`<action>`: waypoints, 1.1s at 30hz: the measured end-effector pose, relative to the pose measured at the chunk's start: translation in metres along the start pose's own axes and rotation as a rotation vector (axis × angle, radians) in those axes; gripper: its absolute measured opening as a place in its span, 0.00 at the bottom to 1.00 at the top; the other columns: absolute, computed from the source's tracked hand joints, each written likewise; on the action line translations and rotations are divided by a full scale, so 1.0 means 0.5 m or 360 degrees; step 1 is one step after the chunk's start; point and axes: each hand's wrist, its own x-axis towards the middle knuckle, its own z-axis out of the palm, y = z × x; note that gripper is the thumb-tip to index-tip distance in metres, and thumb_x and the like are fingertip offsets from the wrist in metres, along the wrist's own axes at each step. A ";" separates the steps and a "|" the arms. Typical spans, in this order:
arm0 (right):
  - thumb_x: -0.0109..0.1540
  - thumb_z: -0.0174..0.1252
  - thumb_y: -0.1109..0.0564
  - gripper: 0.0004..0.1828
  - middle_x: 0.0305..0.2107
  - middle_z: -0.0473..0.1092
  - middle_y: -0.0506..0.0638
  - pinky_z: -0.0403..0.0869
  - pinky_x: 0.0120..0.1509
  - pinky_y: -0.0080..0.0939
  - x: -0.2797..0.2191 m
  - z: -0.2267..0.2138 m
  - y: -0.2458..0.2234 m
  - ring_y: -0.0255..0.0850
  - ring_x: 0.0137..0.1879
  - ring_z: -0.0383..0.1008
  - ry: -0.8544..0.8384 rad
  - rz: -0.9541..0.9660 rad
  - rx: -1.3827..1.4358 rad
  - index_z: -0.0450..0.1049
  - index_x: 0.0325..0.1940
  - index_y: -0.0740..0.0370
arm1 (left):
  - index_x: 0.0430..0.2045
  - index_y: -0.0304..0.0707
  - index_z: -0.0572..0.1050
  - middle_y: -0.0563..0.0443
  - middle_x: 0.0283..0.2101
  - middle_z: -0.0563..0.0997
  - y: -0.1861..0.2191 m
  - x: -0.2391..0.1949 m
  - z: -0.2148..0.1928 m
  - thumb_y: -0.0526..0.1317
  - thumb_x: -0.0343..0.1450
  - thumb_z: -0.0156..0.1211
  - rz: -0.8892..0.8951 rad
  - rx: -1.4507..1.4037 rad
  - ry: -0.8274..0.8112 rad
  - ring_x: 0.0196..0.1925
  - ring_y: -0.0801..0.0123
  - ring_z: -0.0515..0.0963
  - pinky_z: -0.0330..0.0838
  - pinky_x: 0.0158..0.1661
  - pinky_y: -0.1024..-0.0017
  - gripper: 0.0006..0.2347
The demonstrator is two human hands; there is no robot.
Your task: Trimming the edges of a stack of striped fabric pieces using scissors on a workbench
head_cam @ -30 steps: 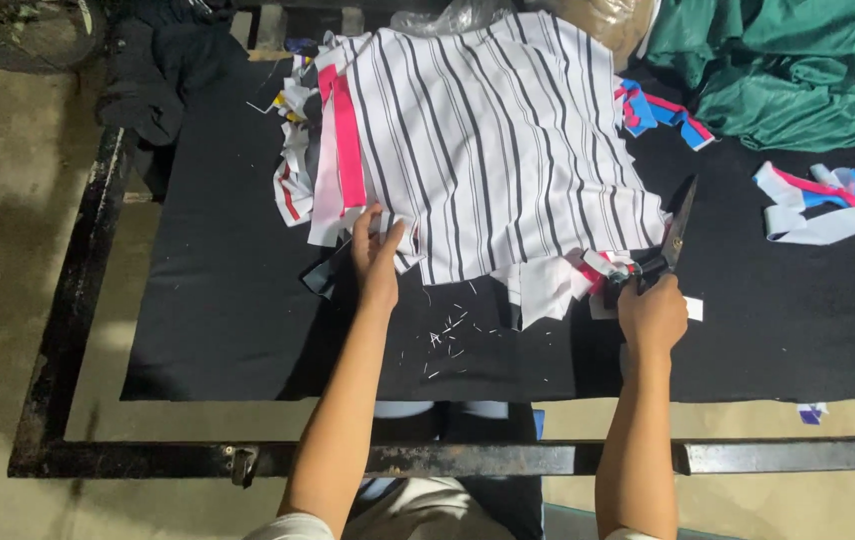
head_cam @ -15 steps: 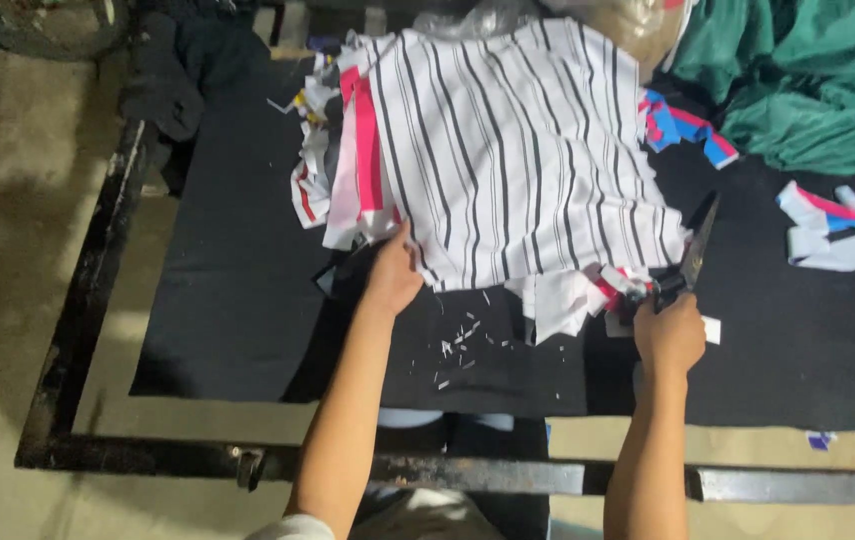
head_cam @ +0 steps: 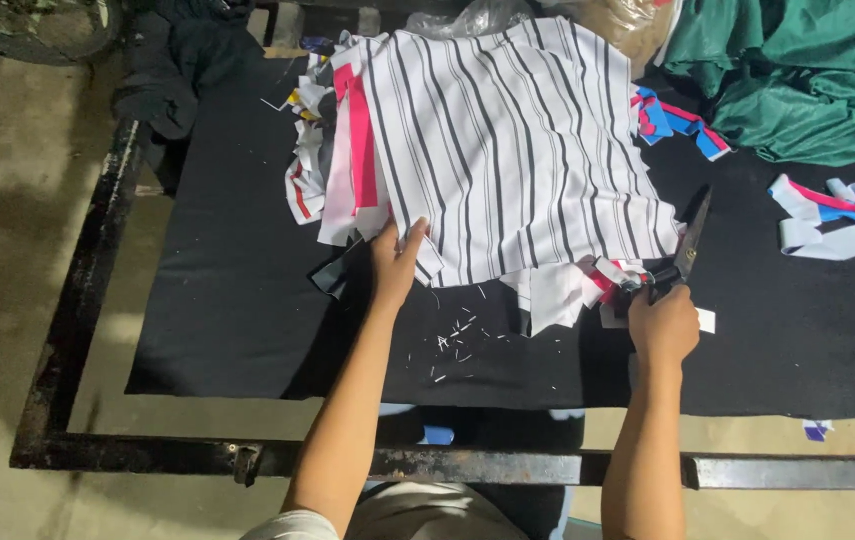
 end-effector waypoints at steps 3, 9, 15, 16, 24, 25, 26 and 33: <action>0.67 0.61 0.52 0.16 0.27 0.75 0.63 0.79 0.39 0.57 -0.005 0.007 0.002 0.61 0.38 0.81 -0.0002 0.0009 0.0036 0.75 0.43 0.71 | 0.38 0.39 0.82 0.53 0.32 0.84 -0.038 0.002 0.011 0.50 0.75 0.62 -0.0123 -0.0197 -0.0041 0.42 0.76 0.80 0.75 0.44 0.70 0.14; 0.66 0.63 0.52 0.18 0.29 0.75 0.68 0.78 0.42 0.61 0.004 0.021 0.012 0.65 0.41 0.80 0.0047 -0.0025 0.0086 0.76 0.45 0.74 | 0.49 0.36 0.78 0.45 0.47 0.82 0.004 -0.008 0.019 0.49 0.69 0.71 -0.0619 -0.0513 -0.0098 0.58 0.61 0.78 0.72 0.57 0.60 0.20; 0.65 0.62 0.52 0.15 0.24 0.73 0.60 0.73 0.33 0.48 0.036 0.080 0.092 0.47 0.33 0.77 0.0192 0.0149 0.1399 0.80 0.43 0.70 | 0.49 0.38 0.77 0.46 0.51 0.80 0.014 -0.004 0.015 0.43 0.67 0.75 -0.1158 -0.0919 -0.0313 0.62 0.57 0.75 0.68 0.61 0.55 0.19; 0.65 0.62 0.52 0.15 0.24 0.73 0.60 0.73 0.33 0.48 0.036 0.071 0.080 0.47 0.33 0.77 0.0196 0.0141 0.1404 0.80 0.43 0.70 | 0.49 0.38 0.77 0.46 0.51 0.80 -0.005 0.000 0.019 0.43 0.67 0.75 -0.1149 -0.0924 -0.0311 0.62 0.57 0.75 0.68 0.61 0.55 0.19; 0.63 0.66 0.60 0.14 0.38 0.71 0.52 0.72 0.60 0.41 0.056 0.050 0.087 0.37 0.52 0.70 0.0000 -0.0556 0.2061 0.72 0.50 0.63 | 0.40 0.32 0.78 0.50 0.40 0.74 0.014 0.012 0.022 0.52 0.65 0.76 -0.0937 -0.0779 -0.0203 0.59 0.62 0.73 0.60 0.63 0.46 0.22; 0.63 0.66 0.60 0.14 0.38 0.71 0.52 0.72 0.60 0.41 0.016 0.026 0.053 0.37 0.52 0.70 -0.0017 -0.0566 0.2061 0.72 0.50 0.63 | 0.40 0.32 0.78 0.50 0.40 0.74 -0.003 0.009 0.024 0.52 0.65 0.76 -0.0939 -0.0782 -0.0184 0.59 0.62 0.73 0.60 0.63 0.46 0.22; 0.62 0.65 0.60 0.13 0.36 0.70 0.51 0.71 0.57 0.40 -0.023 0.002 0.019 0.37 0.49 0.69 -0.0145 -0.0405 0.2137 0.72 0.48 0.62 | 0.37 0.33 0.78 0.50 0.38 0.74 -0.017 0.011 0.029 0.51 0.66 0.75 -0.0885 -0.0786 -0.0165 0.57 0.64 0.73 0.60 0.62 0.49 0.20; 0.54 0.58 0.59 0.06 0.24 0.66 0.48 0.61 0.34 0.35 -0.259 -0.210 -0.230 0.38 0.30 0.63 -0.0978 0.0815 0.2503 0.68 0.32 0.58 | 0.30 0.39 0.80 0.59 0.31 0.75 -0.130 0.026 0.048 0.48 0.72 0.69 -0.0610 -0.0831 -0.0126 0.47 0.76 0.73 0.65 0.58 0.63 0.11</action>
